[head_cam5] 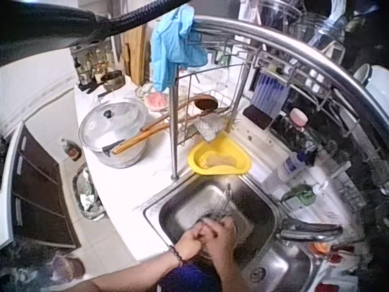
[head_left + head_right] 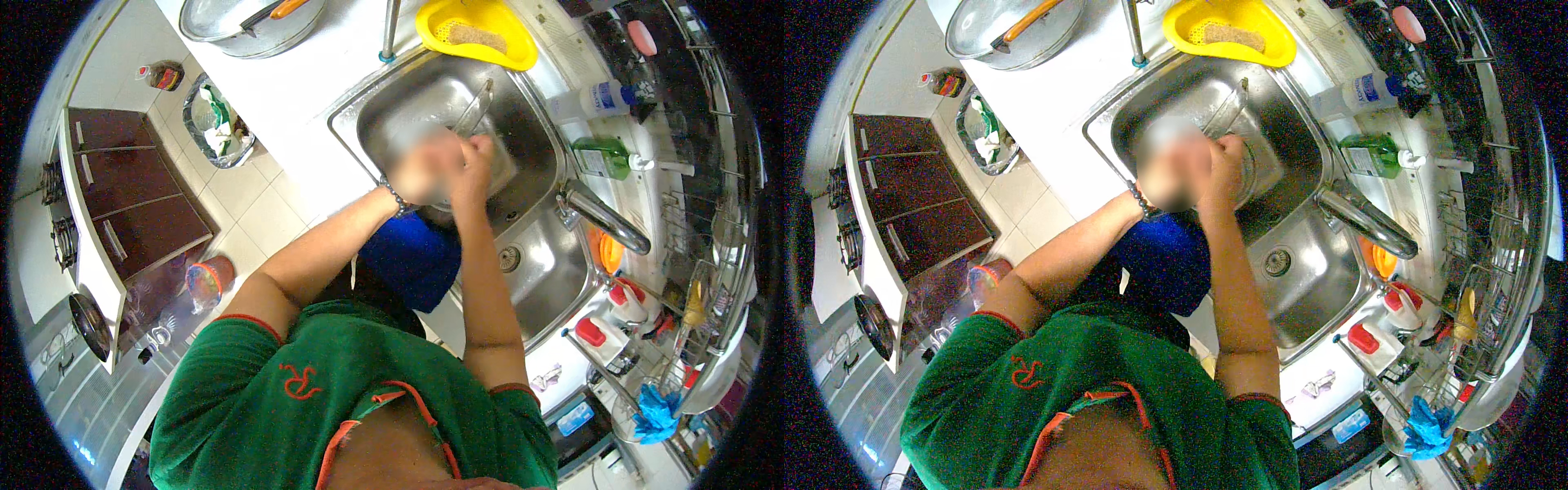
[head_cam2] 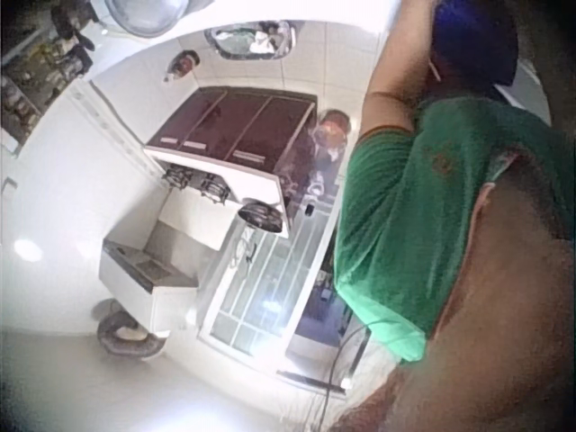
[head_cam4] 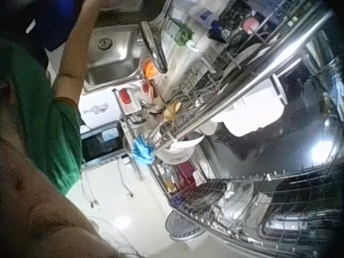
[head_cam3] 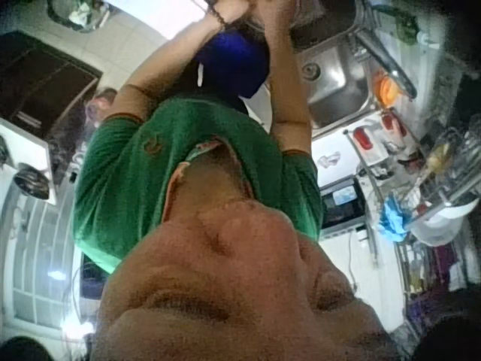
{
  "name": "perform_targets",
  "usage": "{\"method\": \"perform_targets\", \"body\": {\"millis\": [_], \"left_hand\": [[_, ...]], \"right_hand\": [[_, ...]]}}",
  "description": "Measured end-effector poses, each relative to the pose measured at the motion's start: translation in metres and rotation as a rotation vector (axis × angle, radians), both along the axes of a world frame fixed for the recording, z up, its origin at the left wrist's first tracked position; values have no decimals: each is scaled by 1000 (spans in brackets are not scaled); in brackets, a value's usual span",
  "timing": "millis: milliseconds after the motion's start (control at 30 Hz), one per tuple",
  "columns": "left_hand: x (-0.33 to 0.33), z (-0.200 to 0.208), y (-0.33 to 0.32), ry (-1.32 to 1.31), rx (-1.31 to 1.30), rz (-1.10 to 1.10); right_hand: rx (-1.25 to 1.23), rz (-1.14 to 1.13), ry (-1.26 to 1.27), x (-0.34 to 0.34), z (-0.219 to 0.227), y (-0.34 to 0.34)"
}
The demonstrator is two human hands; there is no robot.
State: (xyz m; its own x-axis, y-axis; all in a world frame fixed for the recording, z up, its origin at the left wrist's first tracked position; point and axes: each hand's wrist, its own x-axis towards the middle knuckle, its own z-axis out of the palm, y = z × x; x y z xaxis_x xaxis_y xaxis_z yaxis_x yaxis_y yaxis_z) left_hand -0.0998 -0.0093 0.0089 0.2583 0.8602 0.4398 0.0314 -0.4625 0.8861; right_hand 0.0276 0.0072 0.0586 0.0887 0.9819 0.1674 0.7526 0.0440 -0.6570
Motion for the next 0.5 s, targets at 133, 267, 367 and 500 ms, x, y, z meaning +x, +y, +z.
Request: {"method": "perform_targets", "body": {"millis": [133, 267, 367, 500], "left_hand": [[5, -41, -20, -691, -746, -398], [3, -31, -23, -516, -638, -344], [-13, 1, -20, -174, -499, -243], [-11, -5, -37, -238, -567, -230]], "right_hand": [[139, -118, -38, 12, 10, 26], [113, -74, -95, 9, 17, 17], [35, -4, -63, -10, 21, -15], [172, -191, 48, 25, 23, 46]]}}
